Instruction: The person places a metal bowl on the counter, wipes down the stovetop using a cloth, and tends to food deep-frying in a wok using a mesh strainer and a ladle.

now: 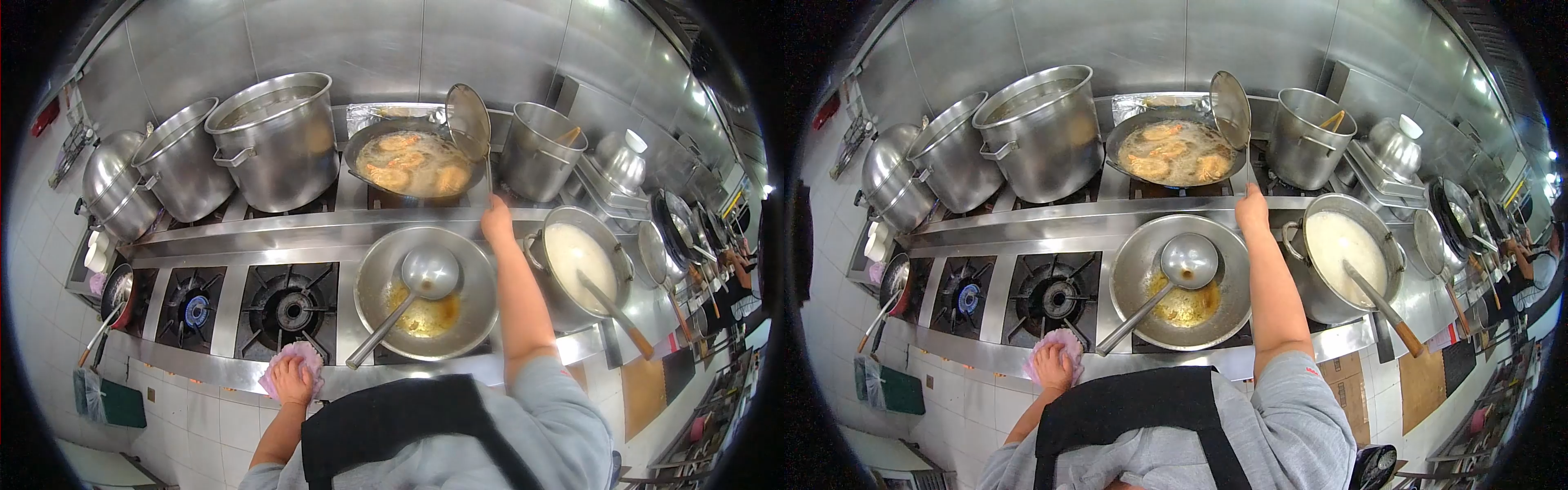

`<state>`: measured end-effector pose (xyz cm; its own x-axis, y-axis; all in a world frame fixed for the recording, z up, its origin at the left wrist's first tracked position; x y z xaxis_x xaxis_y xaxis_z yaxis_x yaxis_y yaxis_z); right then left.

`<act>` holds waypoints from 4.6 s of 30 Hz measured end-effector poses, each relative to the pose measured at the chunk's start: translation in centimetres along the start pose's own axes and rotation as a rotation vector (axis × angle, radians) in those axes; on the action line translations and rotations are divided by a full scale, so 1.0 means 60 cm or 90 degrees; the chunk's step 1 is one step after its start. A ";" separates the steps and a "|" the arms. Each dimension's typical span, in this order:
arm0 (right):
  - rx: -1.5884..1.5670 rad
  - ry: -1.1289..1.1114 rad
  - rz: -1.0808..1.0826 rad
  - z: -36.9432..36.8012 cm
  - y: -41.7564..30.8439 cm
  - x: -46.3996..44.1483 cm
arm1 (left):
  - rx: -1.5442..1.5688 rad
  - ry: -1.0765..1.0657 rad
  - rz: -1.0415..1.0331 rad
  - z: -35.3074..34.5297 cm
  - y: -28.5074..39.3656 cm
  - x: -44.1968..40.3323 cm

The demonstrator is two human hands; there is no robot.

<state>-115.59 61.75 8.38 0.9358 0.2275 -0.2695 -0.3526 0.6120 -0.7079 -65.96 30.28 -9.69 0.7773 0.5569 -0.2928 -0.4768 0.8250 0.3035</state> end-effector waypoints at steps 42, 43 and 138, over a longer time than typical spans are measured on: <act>-0.158 -0.039 -0.022 0.052 -0.021 0.152 | -0.015 -0.007 -0.007 0.001 0.000 0.000; -0.197 -0.052 -0.035 0.048 -0.019 0.159 | -0.015 -0.003 -0.010 0.002 0.003 0.001; -0.488 -0.436 -0.253 -0.215 -0.094 0.022 | -0.012 0.019 0.002 0.004 0.003 0.002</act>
<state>-112.41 48.84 3.57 0.7040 0.6350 0.3181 0.2861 0.1563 -0.9454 -65.82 30.46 -9.45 0.7632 0.5623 -0.3183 -0.4878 0.8244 0.2869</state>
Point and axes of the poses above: each hand's wrist, its own x-axis away from the middle knuckle, its own z-axis out of the back of the hand, y = z × x, the point moved 10 cm from there along -x, towards the middle knuckle, and after that the axes turned 9 degrees about -y, right-handed, at the moved point
